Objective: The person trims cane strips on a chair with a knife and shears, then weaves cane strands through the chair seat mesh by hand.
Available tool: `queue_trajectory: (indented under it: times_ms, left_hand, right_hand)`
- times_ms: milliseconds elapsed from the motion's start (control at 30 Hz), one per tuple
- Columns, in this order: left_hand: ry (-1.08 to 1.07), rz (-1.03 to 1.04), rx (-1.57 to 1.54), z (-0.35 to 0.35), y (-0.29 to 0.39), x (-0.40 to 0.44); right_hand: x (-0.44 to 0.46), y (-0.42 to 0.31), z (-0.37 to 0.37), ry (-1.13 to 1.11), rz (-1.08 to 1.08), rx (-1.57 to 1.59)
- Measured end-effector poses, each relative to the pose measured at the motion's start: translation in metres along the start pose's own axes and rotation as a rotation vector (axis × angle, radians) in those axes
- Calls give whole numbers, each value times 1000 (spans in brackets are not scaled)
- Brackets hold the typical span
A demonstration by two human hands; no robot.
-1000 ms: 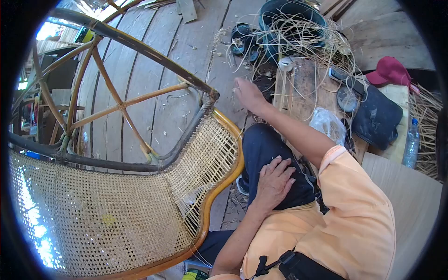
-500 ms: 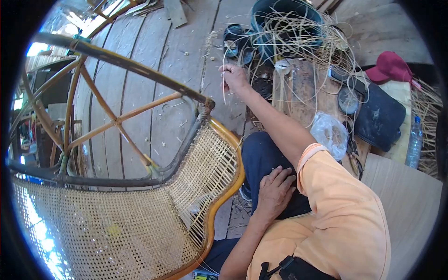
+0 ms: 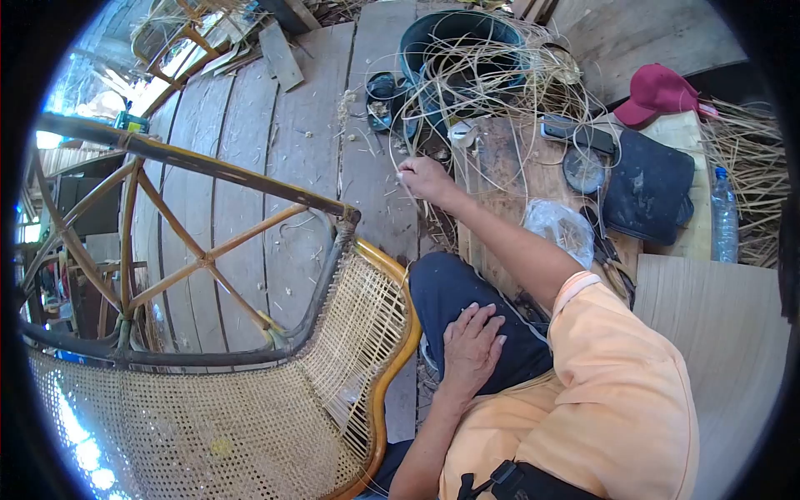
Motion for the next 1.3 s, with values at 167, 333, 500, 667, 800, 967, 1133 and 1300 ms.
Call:
queue_trajectory:
  times_ms: [167, 333, 500, 667, 800, 967, 1133, 1300]
  left_hand:
    - [12, -14, -18, -3, 0, 0]
    - [6, -11, -33, -1, -2, 3]
    - [-1, -16, -23, -1, -2, 3]
    - [11, 10, -8, 1, -2, 0]
    - [33, 34, 14, 1, -1, -5]
    - [92, 69, 30, 4, 0, -13]
    - [111, 80, 24, 1, -1, -17]
    - [131, 106, 6, 2, -2, -23]
  right_hand:
    - [16, -12, -11, 26, -74, -151]
    - [-11, -22, -11, -7, -100, -99]
    - [-98, -12, -55, 219, -57, 59]
    - [-158, 39, -149, 603, 321, 437]
    - [-145, 40, -168, 582, 319, 742]
    - [-114, 44, -169, 510, 332, -177]
    - [-156, 2, -99, 267, -78, -668]
    - [-196, 9, -67, 294, -309, -1092]
Point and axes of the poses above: each hand's wrist, its own x-axis towards the middle knuckle, its own z-axis out of the palm, y = z × x, the point moved 3 cm from there along x, towards the middle knuckle, and after that the axes turned 7 degrees about -x, right-handed, at the moved point
